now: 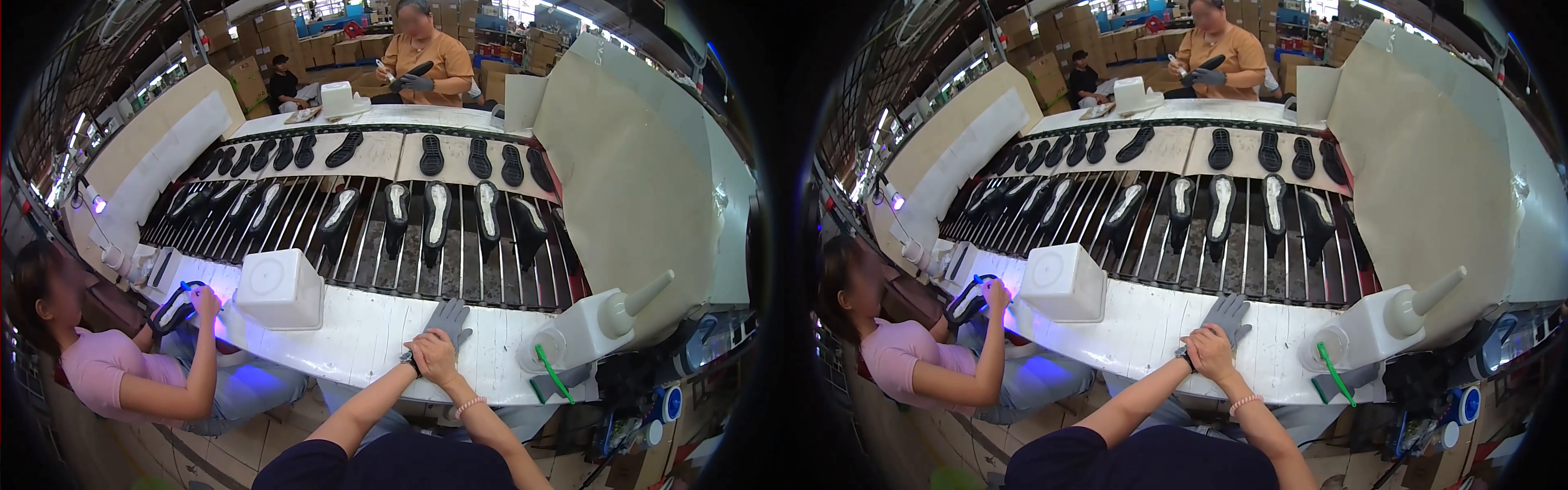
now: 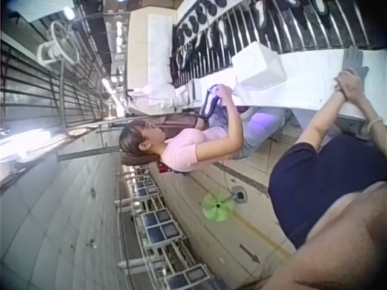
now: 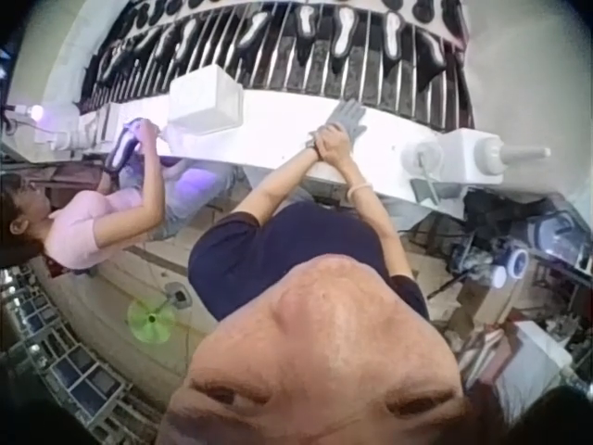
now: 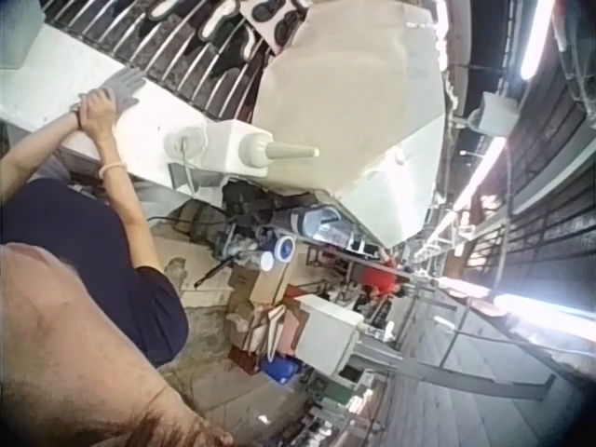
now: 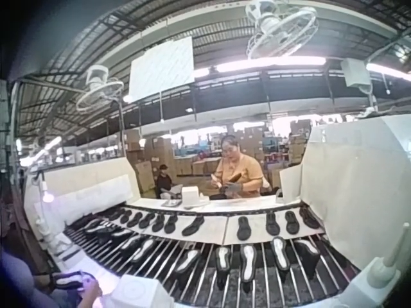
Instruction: Apply adhesive to shoe outsoles and midsoles using a brush.
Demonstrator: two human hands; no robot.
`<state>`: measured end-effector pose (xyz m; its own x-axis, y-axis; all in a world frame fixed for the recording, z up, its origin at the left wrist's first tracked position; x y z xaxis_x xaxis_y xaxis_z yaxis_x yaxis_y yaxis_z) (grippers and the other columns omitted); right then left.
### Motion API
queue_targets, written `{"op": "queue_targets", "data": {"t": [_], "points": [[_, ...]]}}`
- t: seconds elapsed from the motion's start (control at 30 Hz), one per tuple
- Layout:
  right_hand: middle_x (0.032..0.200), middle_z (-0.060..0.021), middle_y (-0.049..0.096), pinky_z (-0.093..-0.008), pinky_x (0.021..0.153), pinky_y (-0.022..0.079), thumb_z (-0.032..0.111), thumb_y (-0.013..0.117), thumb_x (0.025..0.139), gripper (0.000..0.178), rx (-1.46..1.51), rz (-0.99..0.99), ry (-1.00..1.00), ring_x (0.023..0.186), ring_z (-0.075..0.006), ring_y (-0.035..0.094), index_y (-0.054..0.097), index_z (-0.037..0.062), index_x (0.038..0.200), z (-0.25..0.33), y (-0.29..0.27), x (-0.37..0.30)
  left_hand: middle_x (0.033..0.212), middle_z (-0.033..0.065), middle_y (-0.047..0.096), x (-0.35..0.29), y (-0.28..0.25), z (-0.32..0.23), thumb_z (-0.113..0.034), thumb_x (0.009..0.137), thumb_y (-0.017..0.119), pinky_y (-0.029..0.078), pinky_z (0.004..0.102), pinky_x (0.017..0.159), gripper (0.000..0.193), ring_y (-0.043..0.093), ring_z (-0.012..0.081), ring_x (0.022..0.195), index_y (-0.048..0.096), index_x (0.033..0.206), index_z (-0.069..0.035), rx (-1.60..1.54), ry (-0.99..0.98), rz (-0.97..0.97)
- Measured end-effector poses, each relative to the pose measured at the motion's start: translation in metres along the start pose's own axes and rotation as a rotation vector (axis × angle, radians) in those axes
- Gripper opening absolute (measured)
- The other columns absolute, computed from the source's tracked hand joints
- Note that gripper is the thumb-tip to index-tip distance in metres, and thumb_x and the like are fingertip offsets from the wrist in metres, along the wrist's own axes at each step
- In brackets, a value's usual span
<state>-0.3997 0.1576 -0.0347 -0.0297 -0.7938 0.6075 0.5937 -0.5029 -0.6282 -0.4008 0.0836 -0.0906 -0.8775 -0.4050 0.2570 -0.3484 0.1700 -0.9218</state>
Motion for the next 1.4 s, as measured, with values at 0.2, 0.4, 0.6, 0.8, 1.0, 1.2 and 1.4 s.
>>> {"op": "queue_targets", "data": {"t": [0.2, 0.4, 0.6, 0.8, 1.0, 1.2, 1.4], "points": [[0.081, -0.0035, 0.067, -0.038, 0.091, 0.043, 0.012, 0.055, 0.088, 0.017, 0.031, 0.009, 0.013, 0.085, -0.0178, 0.063, 0.071, 0.0087, 0.087, -0.002, 0.0, -0.003, 0.145, 0.0206, 0.04, -0.002, 0.027, 0.007, -0.041, 0.094, 0.049, 0.019, 0.0451, 0.116, 0.058, 0.033, 0.0338, 0.138, 0.047, 0.136, -0.001, 0.067, 0.01, -0.085], [0.081, -0.0052, 0.068, -0.0407, 0.092, 0.043, 0.011, 0.053, 0.084, 0.018, 0.025, 0.022, -0.016, 0.086, -0.0205, 0.064, 0.071, 0.0094, 0.088, 0.003, -0.001, 0.007, 0.152, 0.0191, 0.029, -0.002, 0.06, 0.025, -0.042, 0.097, 0.044, 0.009, 0.0437, 0.119, 0.062, 0.02, 0.0318, 0.144, 0.037, 0.143, -0.003, 0.012, 0.044, -0.159], [0.081, -0.0052, 0.068, -0.0405, 0.091, 0.043, 0.012, 0.051, 0.087, 0.021, 0.0, -0.021, 0.039, 0.086, -0.0207, 0.065, 0.072, 0.0101, 0.085, 0.001, 0.002, 0.001, 0.144, 0.0216, 0.04, -0.003, 0.02, 0.011, -0.042, 0.093, 0.051, 0.017, 0.047, 0.117, 0.059, 0.031, 0.0351, 0.139, 0.047, 0.136, -0.002, -0.034, -0.008, -0.047], [0.081, -0.0043, 0.067, -0.0392, 0.09, 0.043, 0.01, 0.056, 0.086, 0.015, -0.002, -0.012, 0.039, 0.085, -0.0193, 0.064, 0.071, 0.008, 0.086, -0.001, -0.008, 0.0, 0.151, 0.0185, 0.032, 0.001, 0.023, -0.003, -0.042, 0.096, 0.044, 0.012, 0.0411, 0.118, 0.06, 0.023, 0.0312, 0.143, 0.039, 0.142, -0.004, -0.039, 0.021, -0.024], [0.081, -0.0051, 0.067, -0.0385, 0.09, 0.043, 0.011, 0.056, 0.086, 0.016, 0.005, -0.036, 0.054, 0.085, -0.0193, 0.064, 0.071, 0.0072, 0.086, -0.002, -0.005, 0.003, 0.152, 0.018, 0.029, 0.005, 0.007, -0.002, -0.041, 0.093, 0.05, 0.014, 0.0434, 0.118, 0.068, 0.022, 0.0326, 0.143, 0.032, 0.146, -0.002, -0.071, 0.014, -0.084], [0.083, -0.0039, 0.067, -0.0376, 0.091, 0.044, 0.011, 0.058, 0.084, 0.013, -0.01, -0.015, -0.01, 0.086, -0.0188, 0.064, 0.07, 0.0071, 0.088, 0.001, 0.004, 0.001, 0.153, 0.0238, 0.022, 0.0, -0.015, 0.003, -0.042, 0.088, 0.055, 0.014, 0.0469, 0.117, 0.081, 0.017, 0.0379, 0.144, 0.024, 0.146, 0.005, -0.031, 0.016, -0.188], [0.083, -0.0045, 0.068, -0.038, 0.091, 0.045, 0.012, 0.059, 0.083, 0.012, -0.013, -0.026, -0.023, 0.085, -0.0188, 0.064, 0.07, 0.0074, 0.086, -0.005, 0.0, -0.004, 0.154, 0.0236, 0.02, 0.003, -0.009, -0.007, -0.043, 0.09, 0.053, 0.013, 0.0468, 0.118, 0.08, 0.016, 0.0374, 0.144, 0.022, 0.147, 0.004, -0.024, -0.049, -0.233]]}}
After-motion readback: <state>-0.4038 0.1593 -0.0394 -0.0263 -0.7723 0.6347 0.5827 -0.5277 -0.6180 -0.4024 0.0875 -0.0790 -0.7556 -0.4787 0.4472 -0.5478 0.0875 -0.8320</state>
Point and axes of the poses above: each hand's wrist, its own x-axis towards the middle knuckle, its own y-axis out of the palm, z = x × y, the point moved 2 cm from there along x, towards the middle knuckle
